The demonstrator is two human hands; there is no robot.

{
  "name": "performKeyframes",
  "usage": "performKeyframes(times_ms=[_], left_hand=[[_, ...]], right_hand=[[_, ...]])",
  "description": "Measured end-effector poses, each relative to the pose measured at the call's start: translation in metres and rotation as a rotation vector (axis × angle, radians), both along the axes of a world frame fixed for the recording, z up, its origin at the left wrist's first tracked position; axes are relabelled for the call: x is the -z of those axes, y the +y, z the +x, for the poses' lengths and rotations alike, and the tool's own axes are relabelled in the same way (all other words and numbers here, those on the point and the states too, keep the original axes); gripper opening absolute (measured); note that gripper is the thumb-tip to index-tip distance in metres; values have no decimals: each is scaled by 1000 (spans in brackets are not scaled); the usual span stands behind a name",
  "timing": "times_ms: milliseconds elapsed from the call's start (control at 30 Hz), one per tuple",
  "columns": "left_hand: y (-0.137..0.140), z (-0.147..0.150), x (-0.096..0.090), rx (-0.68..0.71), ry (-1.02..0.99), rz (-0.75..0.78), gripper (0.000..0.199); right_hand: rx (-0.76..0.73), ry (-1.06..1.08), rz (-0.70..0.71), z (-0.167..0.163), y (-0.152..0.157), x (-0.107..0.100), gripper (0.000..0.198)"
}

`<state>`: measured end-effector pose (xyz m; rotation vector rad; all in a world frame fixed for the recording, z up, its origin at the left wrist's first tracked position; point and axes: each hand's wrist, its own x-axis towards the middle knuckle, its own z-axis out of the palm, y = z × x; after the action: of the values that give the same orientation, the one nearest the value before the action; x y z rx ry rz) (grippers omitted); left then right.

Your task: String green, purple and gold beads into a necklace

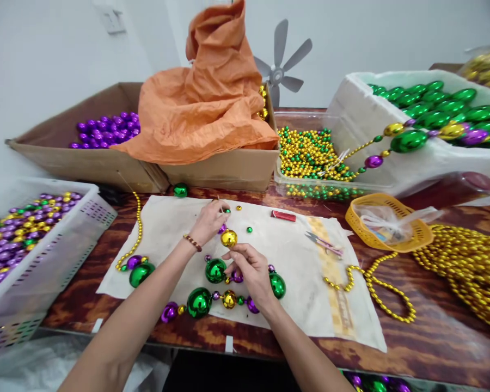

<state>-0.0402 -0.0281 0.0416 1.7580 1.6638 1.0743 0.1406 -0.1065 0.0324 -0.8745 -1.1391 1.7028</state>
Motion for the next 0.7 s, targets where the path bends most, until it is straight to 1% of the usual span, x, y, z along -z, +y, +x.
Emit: performKeyframes(times_ms=[67, 133, 167, 233, 300, 400, 533, 700], left_hand=[[-12, -12, -15, -69, -484, -75, 13], [-24, -21, -28, -86, -903, -146, 17], [-30, -24, -33, -81, -1054, -170, 18], [-40, -28, -40, -73, -1244, -197, 20], [-45, -31, -43, -80, -1339, -198, 20], [-49, -34, -42, -99, -1399, -192, 15], [-50, -38, -40, -109, -1386, -182, 8], [-52, -39, -40, -108, -1363, -160, 16]], right_hand=[[0, 1, 0, 0, 3, 0, 22], [-4, -8, 5, -1, 5, 1, 24], [-7, -13, 5, -2, 5, 1, 25], [-16, -28, 1, -3, 5, 1, 26], [-30, -49, -2, -4, 5, 1, 27], [-51, -85, 11, -5, 3, 1, 28], [-61, -116, 38, -5, 1, 1, 28], [-76, -136, 61, -6, 1, 3, 27]])
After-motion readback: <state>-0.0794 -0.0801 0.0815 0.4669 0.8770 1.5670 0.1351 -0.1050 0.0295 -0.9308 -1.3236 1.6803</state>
